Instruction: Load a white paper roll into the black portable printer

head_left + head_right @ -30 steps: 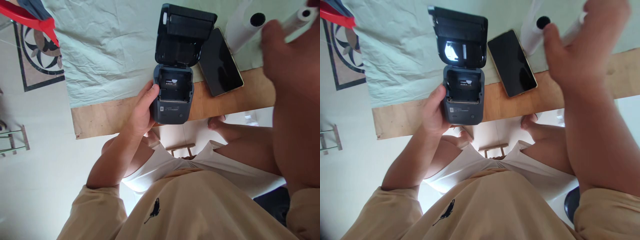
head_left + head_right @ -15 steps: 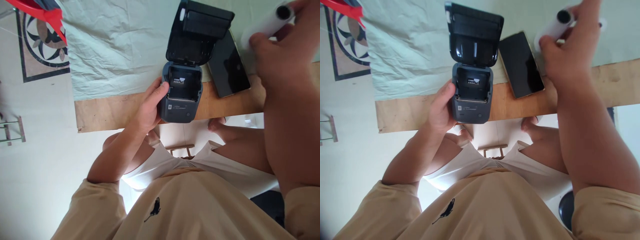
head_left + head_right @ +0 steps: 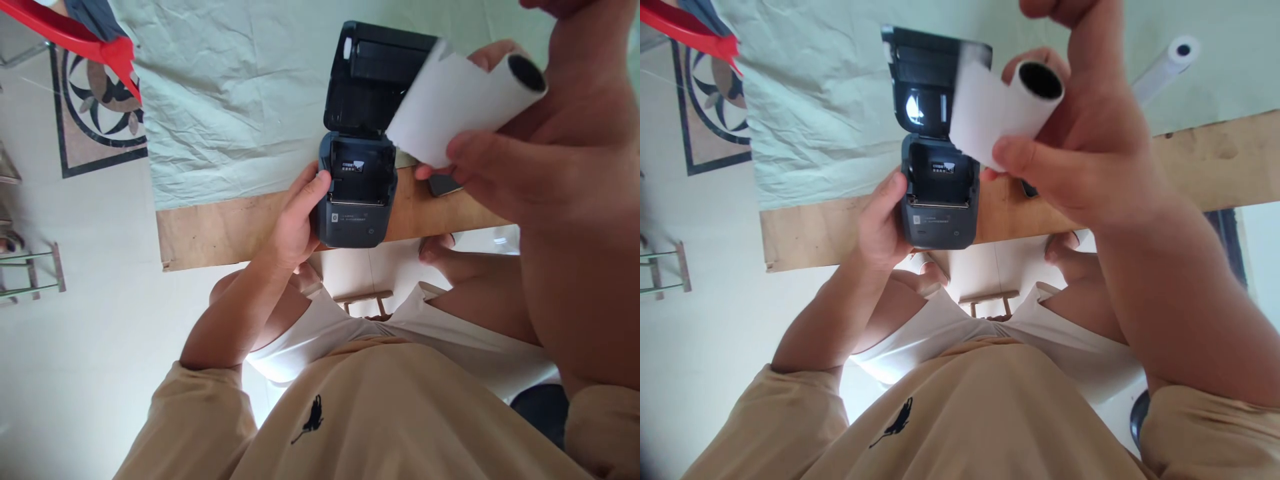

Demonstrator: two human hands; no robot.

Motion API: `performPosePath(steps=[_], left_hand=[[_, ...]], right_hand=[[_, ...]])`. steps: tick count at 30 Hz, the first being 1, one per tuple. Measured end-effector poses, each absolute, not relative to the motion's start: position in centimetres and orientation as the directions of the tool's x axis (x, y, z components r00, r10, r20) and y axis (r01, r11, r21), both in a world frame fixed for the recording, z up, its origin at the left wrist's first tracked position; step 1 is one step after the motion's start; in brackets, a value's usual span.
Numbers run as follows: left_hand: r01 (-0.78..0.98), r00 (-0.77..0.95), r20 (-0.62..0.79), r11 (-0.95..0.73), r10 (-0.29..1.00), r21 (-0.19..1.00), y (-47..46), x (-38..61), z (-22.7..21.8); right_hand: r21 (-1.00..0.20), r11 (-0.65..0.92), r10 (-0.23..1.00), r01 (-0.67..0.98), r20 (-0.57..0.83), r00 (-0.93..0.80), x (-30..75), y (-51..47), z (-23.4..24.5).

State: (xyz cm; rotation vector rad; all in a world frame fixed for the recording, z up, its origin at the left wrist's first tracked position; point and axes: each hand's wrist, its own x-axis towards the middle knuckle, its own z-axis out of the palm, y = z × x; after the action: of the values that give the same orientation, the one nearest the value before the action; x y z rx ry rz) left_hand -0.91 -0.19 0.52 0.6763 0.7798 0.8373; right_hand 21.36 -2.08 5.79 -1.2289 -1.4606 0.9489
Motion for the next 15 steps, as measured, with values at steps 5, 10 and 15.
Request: performPosePath(steps=[5,10,15], left_hand=[[-0.343,0.422,-0.342,0.497,0.84,0.797,-0.1,-0.9,0.5],[-0.367,0.425,-0.333,0.496,0.842,0.787,-0.2,-0.9,0.3],[-0.362,0.438,-0.314,0.485,0.843,0.796,-0.2,-0.9,0.2]], right_hand=[[-0.982,-0.185,0.981,-0.034,-0.182,-0.072,22.2,-0.9,3.7],[-0.943,-0.33,0.944,-0.031,-0.331,0.013,23.7,0.7,0.7],[-0.938,-0.345,0.938,0.042,-0.343,0.055,25.4,1.3,-0.8]])
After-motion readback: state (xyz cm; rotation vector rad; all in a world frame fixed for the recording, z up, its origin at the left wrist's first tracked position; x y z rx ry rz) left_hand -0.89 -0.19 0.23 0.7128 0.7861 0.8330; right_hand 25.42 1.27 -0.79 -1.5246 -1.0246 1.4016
